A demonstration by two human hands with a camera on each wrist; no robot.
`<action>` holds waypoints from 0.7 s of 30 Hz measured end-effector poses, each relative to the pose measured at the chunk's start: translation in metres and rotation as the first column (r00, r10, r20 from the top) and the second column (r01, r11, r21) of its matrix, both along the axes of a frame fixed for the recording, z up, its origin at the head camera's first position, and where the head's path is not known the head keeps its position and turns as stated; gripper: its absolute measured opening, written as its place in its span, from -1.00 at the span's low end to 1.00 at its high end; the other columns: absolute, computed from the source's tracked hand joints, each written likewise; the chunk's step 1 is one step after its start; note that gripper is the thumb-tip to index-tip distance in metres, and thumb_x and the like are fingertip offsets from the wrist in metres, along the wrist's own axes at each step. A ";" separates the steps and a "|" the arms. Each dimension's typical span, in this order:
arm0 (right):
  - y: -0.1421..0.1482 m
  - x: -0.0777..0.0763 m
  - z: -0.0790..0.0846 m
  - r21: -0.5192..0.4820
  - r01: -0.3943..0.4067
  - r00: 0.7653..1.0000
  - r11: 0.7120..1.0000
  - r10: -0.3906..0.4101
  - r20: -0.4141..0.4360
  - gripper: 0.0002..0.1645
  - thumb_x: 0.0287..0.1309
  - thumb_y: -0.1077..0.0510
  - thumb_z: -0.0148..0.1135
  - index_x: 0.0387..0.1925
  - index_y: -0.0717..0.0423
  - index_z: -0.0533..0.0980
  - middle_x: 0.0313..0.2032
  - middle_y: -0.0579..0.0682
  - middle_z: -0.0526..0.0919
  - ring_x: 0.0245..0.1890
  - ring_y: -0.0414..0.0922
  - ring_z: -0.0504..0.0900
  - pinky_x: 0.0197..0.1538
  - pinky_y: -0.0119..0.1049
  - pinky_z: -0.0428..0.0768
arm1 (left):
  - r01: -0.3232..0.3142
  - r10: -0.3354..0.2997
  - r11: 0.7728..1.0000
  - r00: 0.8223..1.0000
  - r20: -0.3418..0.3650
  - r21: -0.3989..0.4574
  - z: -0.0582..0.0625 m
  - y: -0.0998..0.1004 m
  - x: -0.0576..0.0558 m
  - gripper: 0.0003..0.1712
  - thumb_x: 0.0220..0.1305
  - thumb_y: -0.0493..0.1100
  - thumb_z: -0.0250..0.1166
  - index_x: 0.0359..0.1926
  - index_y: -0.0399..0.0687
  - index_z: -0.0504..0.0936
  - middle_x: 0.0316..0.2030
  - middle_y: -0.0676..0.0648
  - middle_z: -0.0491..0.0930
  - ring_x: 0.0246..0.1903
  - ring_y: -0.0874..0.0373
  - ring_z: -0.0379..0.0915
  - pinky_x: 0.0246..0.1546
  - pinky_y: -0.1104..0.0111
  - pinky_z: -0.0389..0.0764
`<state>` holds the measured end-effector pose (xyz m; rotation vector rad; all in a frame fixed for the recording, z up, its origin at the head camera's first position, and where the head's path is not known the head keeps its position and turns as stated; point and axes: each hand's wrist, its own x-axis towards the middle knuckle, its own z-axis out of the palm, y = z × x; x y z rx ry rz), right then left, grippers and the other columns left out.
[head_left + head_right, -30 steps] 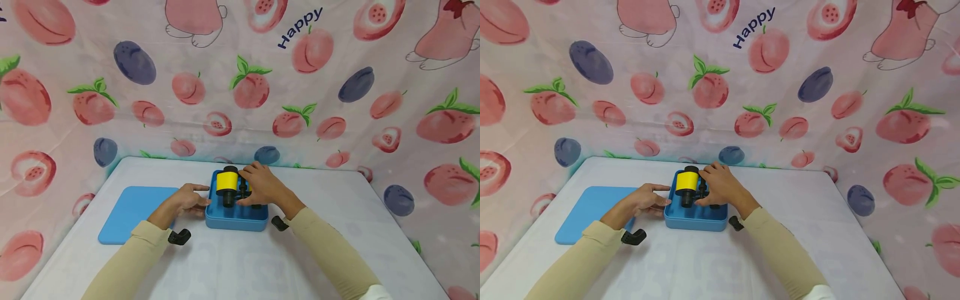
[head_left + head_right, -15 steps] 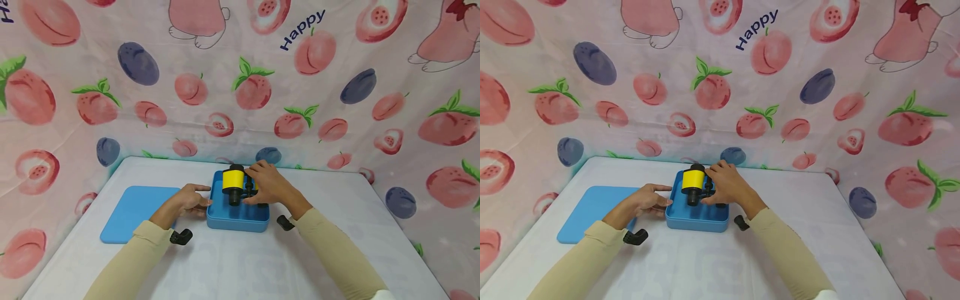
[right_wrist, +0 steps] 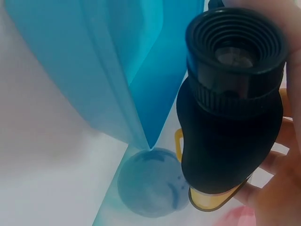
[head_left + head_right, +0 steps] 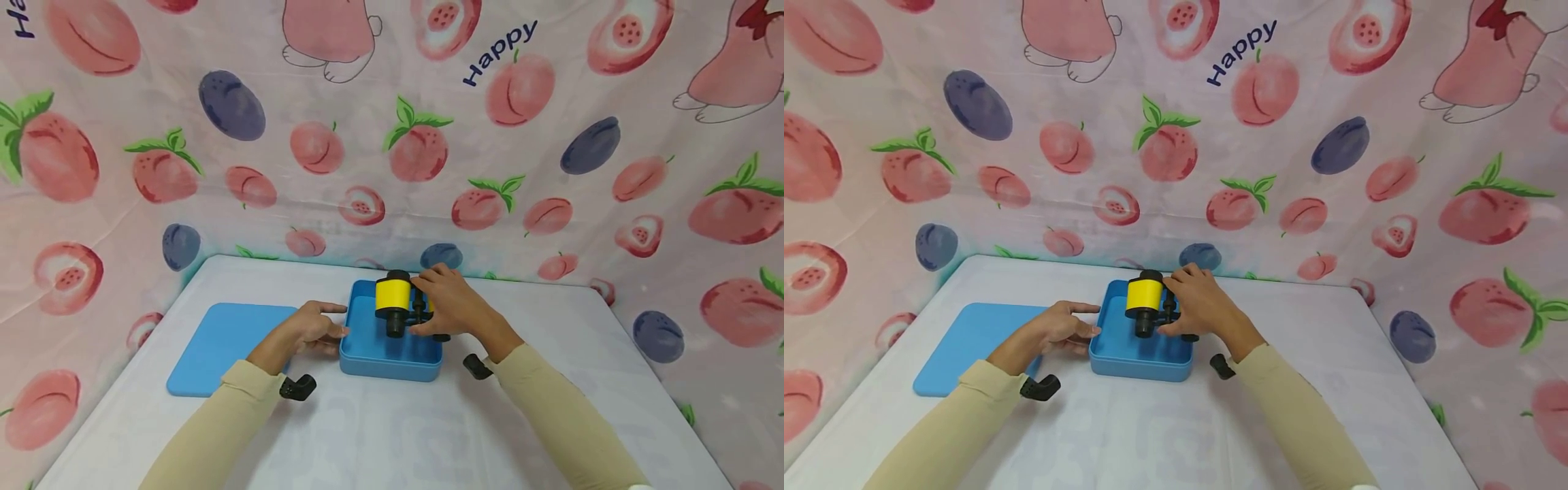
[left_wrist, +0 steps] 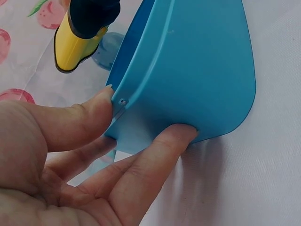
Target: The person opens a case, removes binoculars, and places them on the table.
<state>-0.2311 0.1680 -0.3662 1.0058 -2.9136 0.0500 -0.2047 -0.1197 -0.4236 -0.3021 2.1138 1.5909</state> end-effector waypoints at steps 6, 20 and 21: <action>0.006 -0.001 0.001 -0.008 0.003 1.000 1.000 -0.003 0.004 0.13 -0.06 -0.43 0.55 0.41 0.13 0.47 0.33 0.12 0.57 0.35 0.15 0.39 0.38 0.27 0.45 | -0.001 0.001 1.000 1.000 0.004 0.006 0.000 0.000 -0.001 -0.27 0.39 -0.34 0.35 0.52 -0.13 0.36 0.16 -0.38 0.64 -0.12 -0.02 0.73 -0.16 0.15 0.82; 0.017 -0.006 0.001 -0.023 -0.003 1.000 1.000 0.003 0.002 0.15 -0.06 -0.39 0.57 0.44 0.15 0.43 0.35 0.14 0.54 0.37 0.16 0.35 0.42 0.31 0.40 | 0.012 -0.011 0.999 1.000 -0.010 0.030 0.000 0.000 -0.001 -0.26 0.38 -0.34 0.35 0.53 -0.14 0.35 0.22 -0.41 0.60 -0.11 -0.02 0.75 -0.13 0.13 0.82; 0.018 -0.006 0.001 -0.027 -0.005 1.000 1.000 0.005 0.004 0.15 -0.05 -0.38 0.57 0.44 0.16 0.43 0.35 0.14 0.54 0.37 0.17 0.35 0.42 0.32 0.39 | 0.012 -0.011 1.000 1.000 -0.011 0.027 0.000 0.000 -0.001 -0.26 0.38 -0.34 0.35 0.53 -0.14 0.35 0.22 -0.41 0.60 -0.12 -0.01 0.75 -0.14 0.13 0.82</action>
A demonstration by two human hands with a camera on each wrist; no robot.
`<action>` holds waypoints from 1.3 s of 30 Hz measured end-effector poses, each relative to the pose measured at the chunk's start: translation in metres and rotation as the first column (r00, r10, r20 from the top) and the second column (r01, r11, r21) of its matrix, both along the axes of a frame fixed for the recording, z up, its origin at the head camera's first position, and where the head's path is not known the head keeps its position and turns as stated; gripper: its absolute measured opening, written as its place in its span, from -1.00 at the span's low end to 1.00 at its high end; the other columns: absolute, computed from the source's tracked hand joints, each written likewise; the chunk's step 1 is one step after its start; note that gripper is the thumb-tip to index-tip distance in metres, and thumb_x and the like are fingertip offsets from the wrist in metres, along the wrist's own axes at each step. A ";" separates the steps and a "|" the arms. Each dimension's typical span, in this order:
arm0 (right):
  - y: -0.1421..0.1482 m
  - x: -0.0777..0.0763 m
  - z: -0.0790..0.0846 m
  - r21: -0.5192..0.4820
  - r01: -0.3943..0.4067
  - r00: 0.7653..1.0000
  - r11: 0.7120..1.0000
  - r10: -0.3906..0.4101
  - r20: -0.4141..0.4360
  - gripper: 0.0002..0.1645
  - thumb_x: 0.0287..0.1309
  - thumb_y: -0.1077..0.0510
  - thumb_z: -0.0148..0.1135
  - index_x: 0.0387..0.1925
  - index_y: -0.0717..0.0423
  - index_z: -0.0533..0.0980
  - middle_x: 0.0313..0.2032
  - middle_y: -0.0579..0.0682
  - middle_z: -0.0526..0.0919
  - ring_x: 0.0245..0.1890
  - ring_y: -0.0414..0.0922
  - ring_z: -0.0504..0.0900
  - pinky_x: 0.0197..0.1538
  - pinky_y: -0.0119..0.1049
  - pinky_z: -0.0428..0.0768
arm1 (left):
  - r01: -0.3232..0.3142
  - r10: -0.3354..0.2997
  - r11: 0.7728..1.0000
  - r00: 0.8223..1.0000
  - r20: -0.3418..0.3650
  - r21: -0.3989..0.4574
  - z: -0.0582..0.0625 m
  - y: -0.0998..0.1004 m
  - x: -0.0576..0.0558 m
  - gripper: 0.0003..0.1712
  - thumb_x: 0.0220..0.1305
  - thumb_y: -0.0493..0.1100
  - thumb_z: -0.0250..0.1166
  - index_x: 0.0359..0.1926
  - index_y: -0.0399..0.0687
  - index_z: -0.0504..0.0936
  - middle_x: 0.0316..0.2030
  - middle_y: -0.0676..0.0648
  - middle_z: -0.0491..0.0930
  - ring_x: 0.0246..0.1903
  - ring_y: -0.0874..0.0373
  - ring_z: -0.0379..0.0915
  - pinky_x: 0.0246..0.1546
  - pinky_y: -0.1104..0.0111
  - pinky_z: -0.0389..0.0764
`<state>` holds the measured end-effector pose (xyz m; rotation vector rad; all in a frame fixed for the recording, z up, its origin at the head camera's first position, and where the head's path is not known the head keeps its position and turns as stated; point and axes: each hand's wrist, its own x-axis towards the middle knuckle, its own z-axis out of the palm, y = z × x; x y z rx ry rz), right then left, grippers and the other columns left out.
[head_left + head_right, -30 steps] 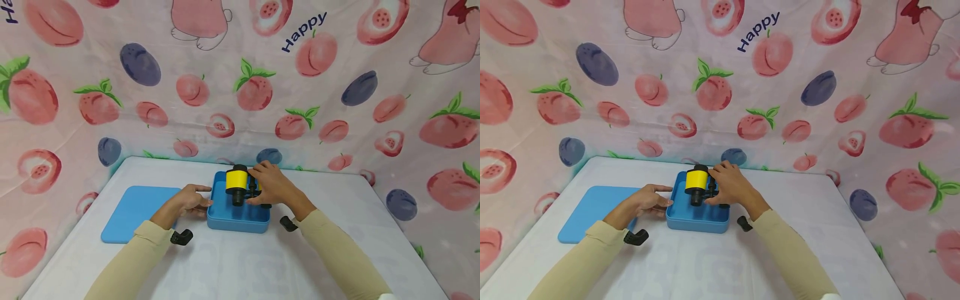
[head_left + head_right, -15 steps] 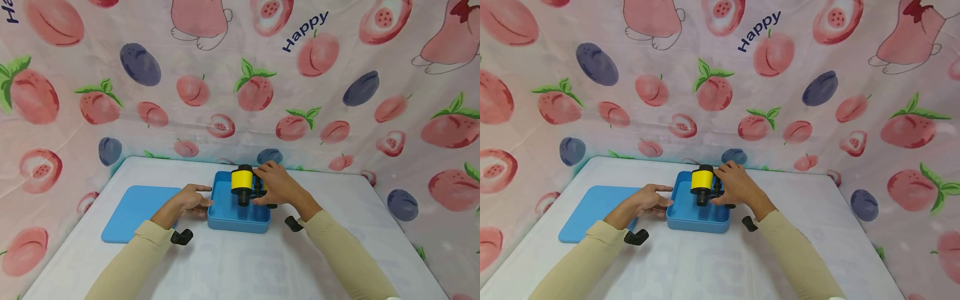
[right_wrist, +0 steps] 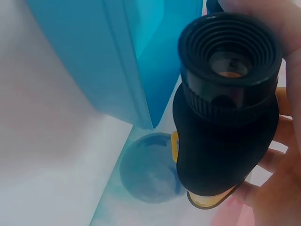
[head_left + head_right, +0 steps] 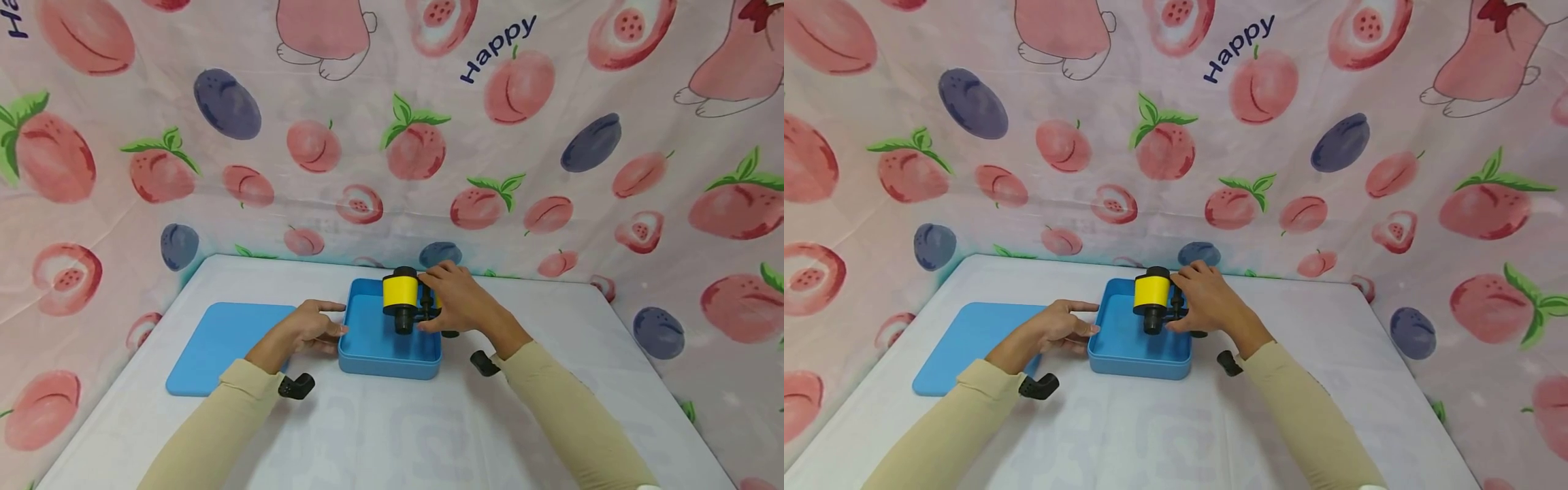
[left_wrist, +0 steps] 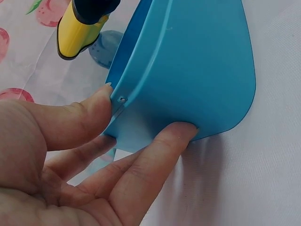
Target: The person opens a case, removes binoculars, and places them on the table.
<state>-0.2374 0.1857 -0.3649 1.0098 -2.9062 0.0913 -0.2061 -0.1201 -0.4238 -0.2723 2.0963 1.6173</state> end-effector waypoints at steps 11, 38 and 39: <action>0.007 0.000 0.009 -0.032 0.038 0.999 0.999 -0.037 0.024 0.12 -0.08 -0.34 0.59 0.40 0.17 0.46 0.34 0.16 0.55 0.39 0.18 0.37 0.43 0.31 0.40 | 0.000 0.000 1.000 1.000 0.004 0.000 0.001 0.000 0.002 -0.26 0.38 -0.34 0.35 0.53 -0.15 0.35 0.19 -0.41 0.62 -0.13 -0.01 0.74 -0.14 0.13 0.82; 0.027 0.000 0.022 -0.043 0.073 0.997 0.996 -0.072 0.028 0.13 -0.09 -0.26 0.61 0.43 0.22 0.43 0.40 0.20 0.50 0.42 0.20 0.33 0.49 0.31 0.34 | 0.020 -0.020 0.999 1.000 0.009 0.025 0.000 -0.003 0.000 -0.26 0.40 -0.33 0.34 0.54 -0.13 0.32 0.28 -0.43 0.55 -0.05 -0.05 0.74 -0.10 0.11 0.81; 0.028 0.000 0.022 -0.045 0.075 0.997 0.996 -0.073 0.028 0.13 -0.09 -0.25 0.61 0.43 0.22 0.42 0.40 0.21 0.50 0.42 0.20 0.32 0.49 0.31 0.33 | 0.020 -0.021 0.999 1.000 0.008 0.027 0.000 -0.003 0.000 -0.26 0.40 -0.33 0.33 0.54 -0.13 0.32 0.28 -0.44 0.55 -0.05 -0.05 0.74 -0.10 0.11 0.81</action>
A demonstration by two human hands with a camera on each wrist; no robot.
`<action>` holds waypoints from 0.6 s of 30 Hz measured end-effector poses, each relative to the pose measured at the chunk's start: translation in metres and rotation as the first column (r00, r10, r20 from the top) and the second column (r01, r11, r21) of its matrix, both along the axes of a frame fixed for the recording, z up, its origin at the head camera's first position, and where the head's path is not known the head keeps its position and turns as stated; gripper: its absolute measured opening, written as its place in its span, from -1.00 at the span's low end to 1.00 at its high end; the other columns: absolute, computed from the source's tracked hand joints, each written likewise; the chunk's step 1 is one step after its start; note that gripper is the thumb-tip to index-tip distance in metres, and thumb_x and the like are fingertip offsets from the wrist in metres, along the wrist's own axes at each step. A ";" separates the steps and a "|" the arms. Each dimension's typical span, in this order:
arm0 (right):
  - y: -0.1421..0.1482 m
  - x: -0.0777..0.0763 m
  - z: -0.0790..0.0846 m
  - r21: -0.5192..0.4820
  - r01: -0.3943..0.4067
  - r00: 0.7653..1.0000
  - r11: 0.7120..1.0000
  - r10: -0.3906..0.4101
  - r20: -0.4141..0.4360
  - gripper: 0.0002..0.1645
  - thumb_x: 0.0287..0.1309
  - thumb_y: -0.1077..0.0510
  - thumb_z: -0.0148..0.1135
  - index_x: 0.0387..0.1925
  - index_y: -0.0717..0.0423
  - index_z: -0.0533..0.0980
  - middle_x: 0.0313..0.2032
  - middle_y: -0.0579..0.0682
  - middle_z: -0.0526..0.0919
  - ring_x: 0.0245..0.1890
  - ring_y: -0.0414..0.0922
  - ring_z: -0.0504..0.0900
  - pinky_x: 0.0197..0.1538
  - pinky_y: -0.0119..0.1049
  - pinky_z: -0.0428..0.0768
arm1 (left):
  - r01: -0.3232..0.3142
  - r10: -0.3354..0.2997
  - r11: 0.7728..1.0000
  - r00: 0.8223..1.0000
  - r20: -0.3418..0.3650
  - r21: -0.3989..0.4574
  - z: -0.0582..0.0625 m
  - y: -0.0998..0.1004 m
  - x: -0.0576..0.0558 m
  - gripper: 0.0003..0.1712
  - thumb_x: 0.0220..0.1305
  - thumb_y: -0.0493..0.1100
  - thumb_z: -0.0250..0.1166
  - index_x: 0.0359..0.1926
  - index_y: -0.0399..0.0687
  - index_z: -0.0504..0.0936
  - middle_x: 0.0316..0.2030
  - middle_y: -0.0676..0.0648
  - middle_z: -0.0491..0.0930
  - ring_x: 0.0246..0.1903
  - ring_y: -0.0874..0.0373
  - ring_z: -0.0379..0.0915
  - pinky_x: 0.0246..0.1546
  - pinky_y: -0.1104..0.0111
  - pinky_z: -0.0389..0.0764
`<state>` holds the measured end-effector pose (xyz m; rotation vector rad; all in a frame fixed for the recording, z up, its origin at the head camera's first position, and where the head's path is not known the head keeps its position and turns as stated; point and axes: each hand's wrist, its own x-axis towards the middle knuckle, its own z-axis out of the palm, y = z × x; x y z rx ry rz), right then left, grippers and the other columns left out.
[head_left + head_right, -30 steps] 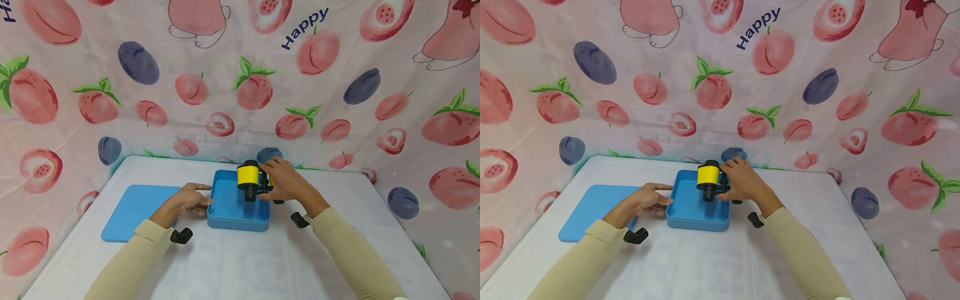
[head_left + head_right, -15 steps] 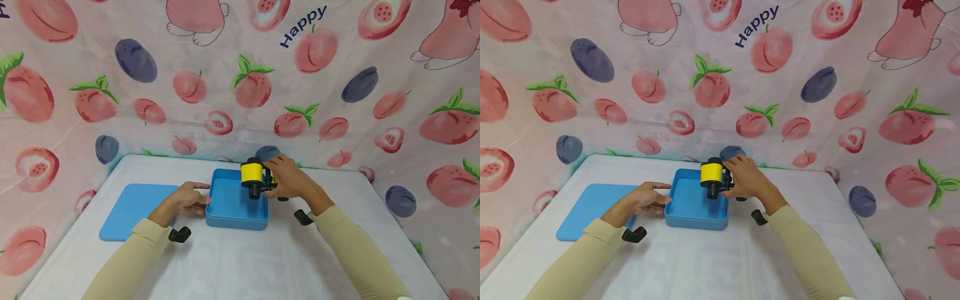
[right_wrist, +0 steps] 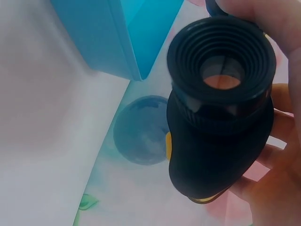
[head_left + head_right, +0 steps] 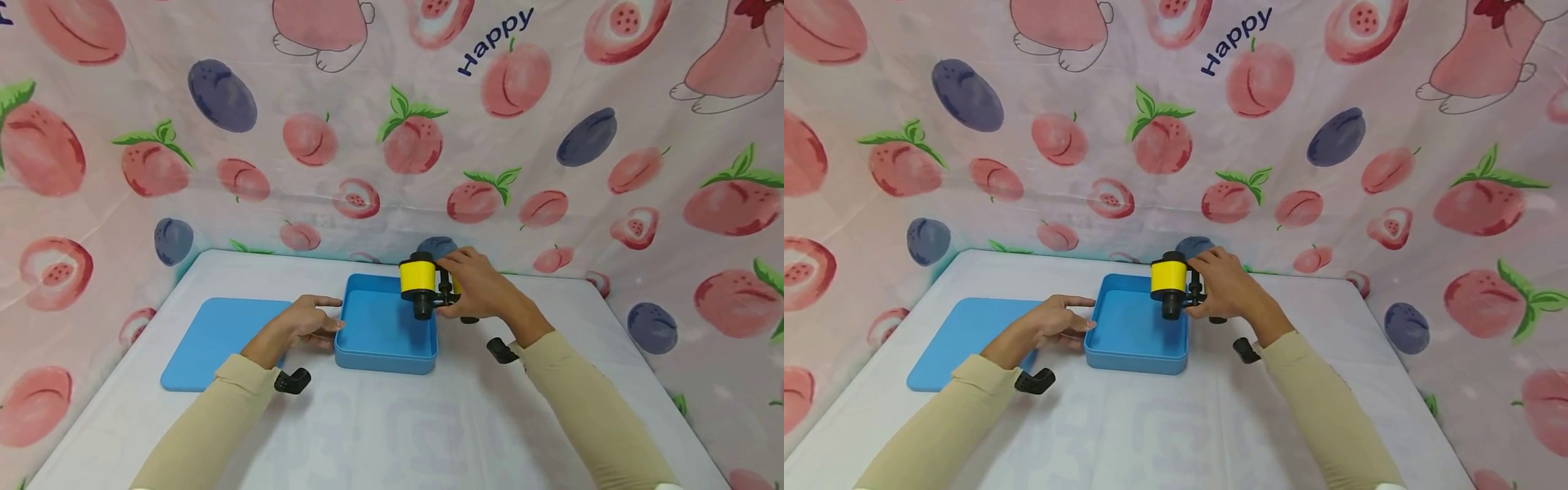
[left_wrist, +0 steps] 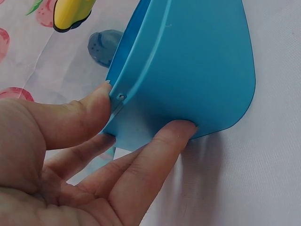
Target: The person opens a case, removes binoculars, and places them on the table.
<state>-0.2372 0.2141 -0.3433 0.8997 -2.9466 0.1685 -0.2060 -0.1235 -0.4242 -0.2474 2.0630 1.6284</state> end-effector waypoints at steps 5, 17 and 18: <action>0.004 -0.001 0.000 0.002 0.009 1.000 1.000 -0.009 0.003 0.12 -0.08 -0.22 0.61 0.43 0.23 0.42 0.40 0.21 0.50 0.43 0.20 0.31 0.48 0.31 0.34 | 0.001 -0.001 1.000 1.000 -0.001 0.000 0.000 0.001 0.000 -0.25 0.39 -0.34 0.34 0.55 -0.13 0.32 0.30 -0.44 0.54 -0.04 -0.06 0.74 -0.08 0.09 0.81; 0.016 0.000 0.003 -0.015 0.016 1.000 1.000 -0.016 0.005 0.13 -0.10 -0.19 0.63 0.42 0.25 0.41 0.38 0.22 0.51 0.41 0.20 0.31 0.48 0.30 0.34 | 0.003 -0.003 1.000 1.000 -0.001 0.002 0.001 0.001 0.001 -0.24 0.40 -0.33 0.33 0.55 -0.13 0.31 0.29 -0.44 0.55 -0.05 -0.06 0.74 -0.06 0.07 0.80; 0.018 0.000 0.003 -0.015 0.014 1.000 1.000 -0.014 0.002 0.12 -0.11 -0.18 0.63 0.42 0.25 0.42 0.38 0.22 0.51 0.41 0.20 0.31 0.48 0.30 0.35 | 0.003 -0.003 1.000 1.000 -0.002 0.003 0.001 0.000 0.001 -0.24 0.40 -0.33 0.33 0.55 -0.13 0.31 0.29 -0.44 0.55 -0.05 -0.06 0.74 -0.06 0.08 0.81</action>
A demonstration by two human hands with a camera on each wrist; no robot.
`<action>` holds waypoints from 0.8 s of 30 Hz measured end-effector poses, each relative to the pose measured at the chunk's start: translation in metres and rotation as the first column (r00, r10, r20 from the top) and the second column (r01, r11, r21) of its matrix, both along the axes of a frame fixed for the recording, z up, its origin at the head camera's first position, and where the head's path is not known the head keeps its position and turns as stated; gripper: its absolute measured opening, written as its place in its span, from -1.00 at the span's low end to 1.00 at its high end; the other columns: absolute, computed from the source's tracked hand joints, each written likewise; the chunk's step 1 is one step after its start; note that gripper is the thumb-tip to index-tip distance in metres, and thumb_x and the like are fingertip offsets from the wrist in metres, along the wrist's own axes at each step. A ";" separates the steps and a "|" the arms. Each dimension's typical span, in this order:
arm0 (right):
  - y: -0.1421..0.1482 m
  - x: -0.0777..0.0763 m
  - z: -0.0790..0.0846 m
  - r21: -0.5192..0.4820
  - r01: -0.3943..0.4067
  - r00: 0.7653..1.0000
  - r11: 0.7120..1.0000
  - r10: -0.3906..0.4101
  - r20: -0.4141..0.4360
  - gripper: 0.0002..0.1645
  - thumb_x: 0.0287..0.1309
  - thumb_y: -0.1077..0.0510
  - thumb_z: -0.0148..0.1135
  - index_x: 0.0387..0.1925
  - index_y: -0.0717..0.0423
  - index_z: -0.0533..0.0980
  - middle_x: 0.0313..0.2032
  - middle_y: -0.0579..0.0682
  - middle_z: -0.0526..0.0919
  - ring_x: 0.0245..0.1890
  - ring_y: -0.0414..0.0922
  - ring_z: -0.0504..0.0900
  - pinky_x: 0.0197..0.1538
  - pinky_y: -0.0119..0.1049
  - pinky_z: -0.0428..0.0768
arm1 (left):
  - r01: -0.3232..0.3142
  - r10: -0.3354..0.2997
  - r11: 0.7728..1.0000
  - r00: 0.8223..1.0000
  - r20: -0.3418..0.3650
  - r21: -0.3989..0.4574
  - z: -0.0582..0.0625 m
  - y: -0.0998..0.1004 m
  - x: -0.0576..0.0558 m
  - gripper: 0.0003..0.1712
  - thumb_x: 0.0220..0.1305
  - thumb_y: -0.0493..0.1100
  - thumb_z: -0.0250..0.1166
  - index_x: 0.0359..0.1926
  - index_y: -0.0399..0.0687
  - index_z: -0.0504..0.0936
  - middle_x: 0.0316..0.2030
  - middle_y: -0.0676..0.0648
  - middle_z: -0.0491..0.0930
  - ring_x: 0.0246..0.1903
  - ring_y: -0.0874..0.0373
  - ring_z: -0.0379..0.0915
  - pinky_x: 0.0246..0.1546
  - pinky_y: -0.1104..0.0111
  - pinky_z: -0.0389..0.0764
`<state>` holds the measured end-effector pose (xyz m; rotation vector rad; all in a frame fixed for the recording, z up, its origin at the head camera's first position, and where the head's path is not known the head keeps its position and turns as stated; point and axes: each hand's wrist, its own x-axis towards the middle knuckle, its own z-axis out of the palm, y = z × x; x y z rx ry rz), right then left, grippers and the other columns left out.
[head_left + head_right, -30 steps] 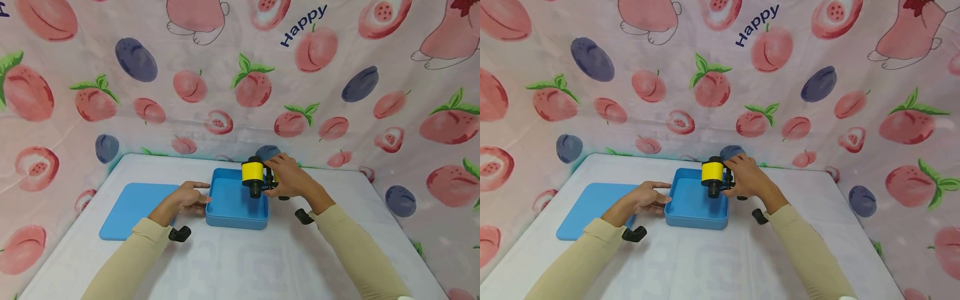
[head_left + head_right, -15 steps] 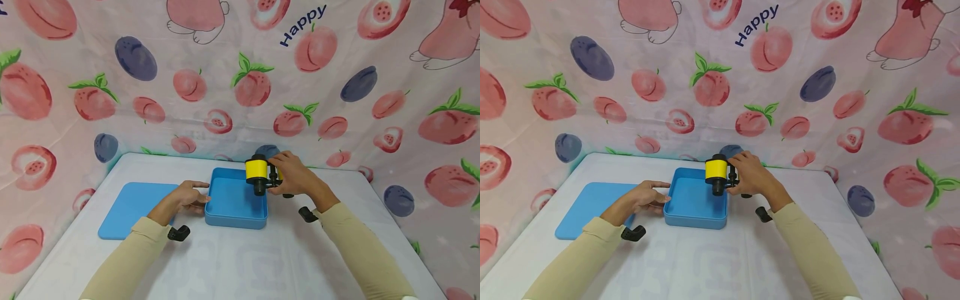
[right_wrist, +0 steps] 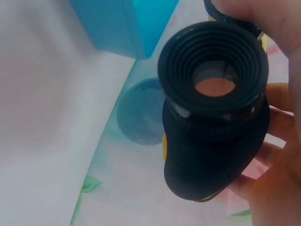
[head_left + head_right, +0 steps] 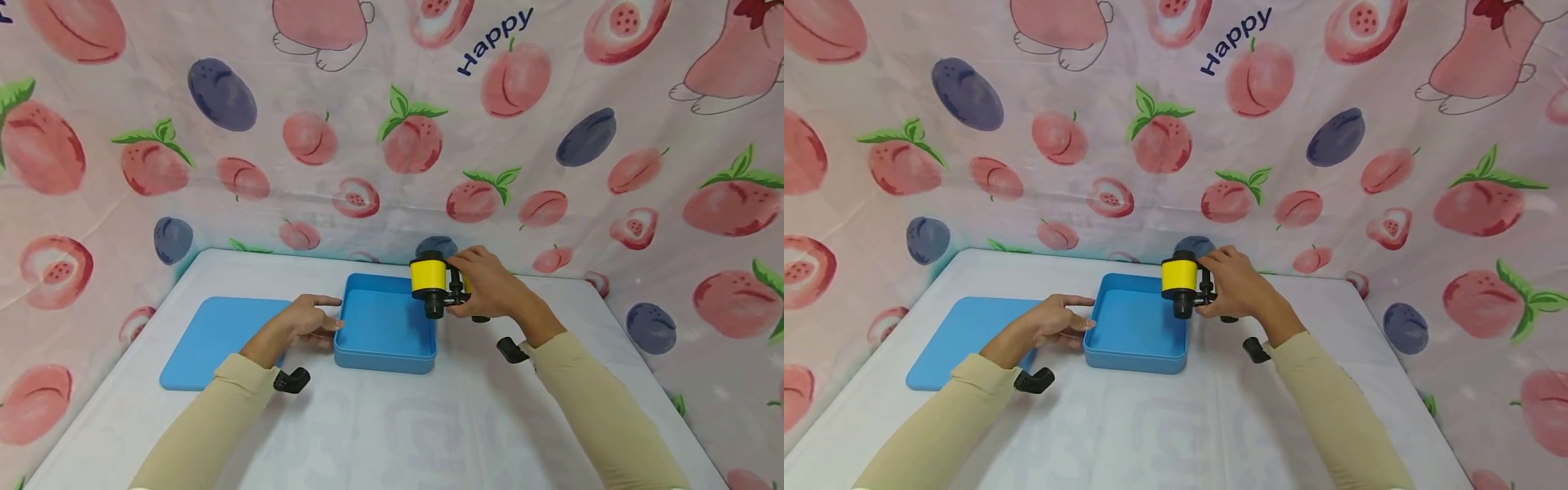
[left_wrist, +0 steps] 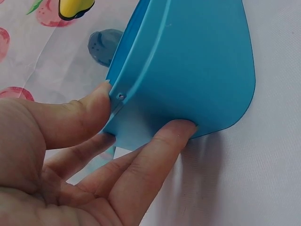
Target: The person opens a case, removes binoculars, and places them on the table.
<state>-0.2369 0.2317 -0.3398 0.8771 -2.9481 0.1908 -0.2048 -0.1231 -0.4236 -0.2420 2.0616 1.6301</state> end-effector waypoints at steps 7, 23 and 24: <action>0.010 0.000 0.001 0.014 0.016 1.000 1.000 -0.016 -0.009 0.10 -0.10 -0.16 0.63 0.41 0.25 0.42 0.36 0.23 0.53 0.40 0.21 0.32 0.46 0.29 0.39 | 0.011 -0.011 1.000 1.000 -0.010 -0.002 -0.001 0.000 0.000 -0.23 0.39 -0.32 0.35 0.55 -0.14 0.30 0.30 -0.45 0.54 -0.02 -0.09 0.74 -0.11 0.12 0.82; 0.030 0.000 0.009 0.001 0.064 0.998 0.998 -0.064 0.012 0.11 -0.13 -0.12 0.65 0.41 0.24 0.41 0.35 0.22 0.51 0.41 0.21 0.28 0.36 0.24 0.54 | 0.013 -0.013 1.000 1.000 -0.010 0.021 0.002 -0.001 0.002 -0.22 0.39 -0.33 0.35 0.56 -0.17 0.28 0.30 -0.46 0.53 -0.01 -0.10 0.74 -0.09 0.10 0.81; 0.031 0.000 0.009 0.001 0.068 0.998 0.998 -0.068 0.014 0.11 -0.13 -0.12 0.65 0.41 0.24 0.41 0.36 0.22 0.51 0.41 0.21 0.28 0.36 0.24 0.55 | 0.012 -0.012 1.000 1.000 -0.009 0.021 0.002 -0.001 0.002 -0.22 0.39 -0.33 0.35 0.56 -0.16 0.28 0.29 -0.45 0.54 -0.03 -0.08 0.74 -0.09 0.11 0.81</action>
